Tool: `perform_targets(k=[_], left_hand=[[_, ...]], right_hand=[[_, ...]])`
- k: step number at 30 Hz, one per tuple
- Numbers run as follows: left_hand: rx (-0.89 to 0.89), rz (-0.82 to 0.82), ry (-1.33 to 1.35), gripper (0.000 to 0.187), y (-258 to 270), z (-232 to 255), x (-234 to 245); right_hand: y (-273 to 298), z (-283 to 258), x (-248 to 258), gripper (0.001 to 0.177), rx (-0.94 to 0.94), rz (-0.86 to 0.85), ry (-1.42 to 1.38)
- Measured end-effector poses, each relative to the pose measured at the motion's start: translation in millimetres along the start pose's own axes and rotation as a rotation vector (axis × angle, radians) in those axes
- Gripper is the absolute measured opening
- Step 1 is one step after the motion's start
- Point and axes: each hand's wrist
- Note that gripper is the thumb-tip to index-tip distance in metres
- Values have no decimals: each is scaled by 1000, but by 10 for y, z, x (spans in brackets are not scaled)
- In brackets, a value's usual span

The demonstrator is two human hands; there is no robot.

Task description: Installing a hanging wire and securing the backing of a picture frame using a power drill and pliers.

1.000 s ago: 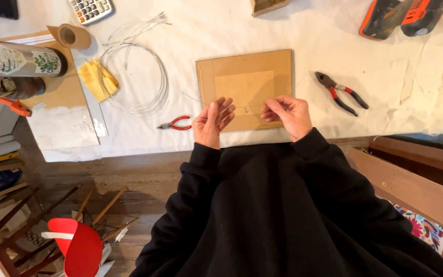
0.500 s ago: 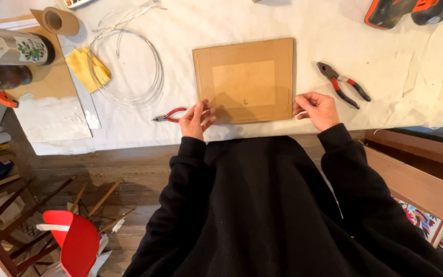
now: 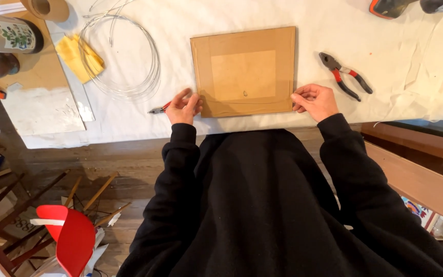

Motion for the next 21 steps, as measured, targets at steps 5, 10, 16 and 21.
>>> perform_targets(k=[5,10,16,21], left_hand=[[-77,80,59,35,0,37,-31],[-153,21,103,24,-40,-133,69],[-104,-48,73,28,-58,-164,52],[-56,1,79,29,-90,-135,133]], right_hand=[[-8,114,13,20,30,5,-54],[13,-30,-78,21,33,-35,-33],[-15,-50,-96,23,-22,-49,-22],[-10,-58,-85,22,-6,-21,-13]])
Point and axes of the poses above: each hand's wrist, its own y-axis away from the middle knuckle, its own x-axis out of the back of the hand, z = x × y
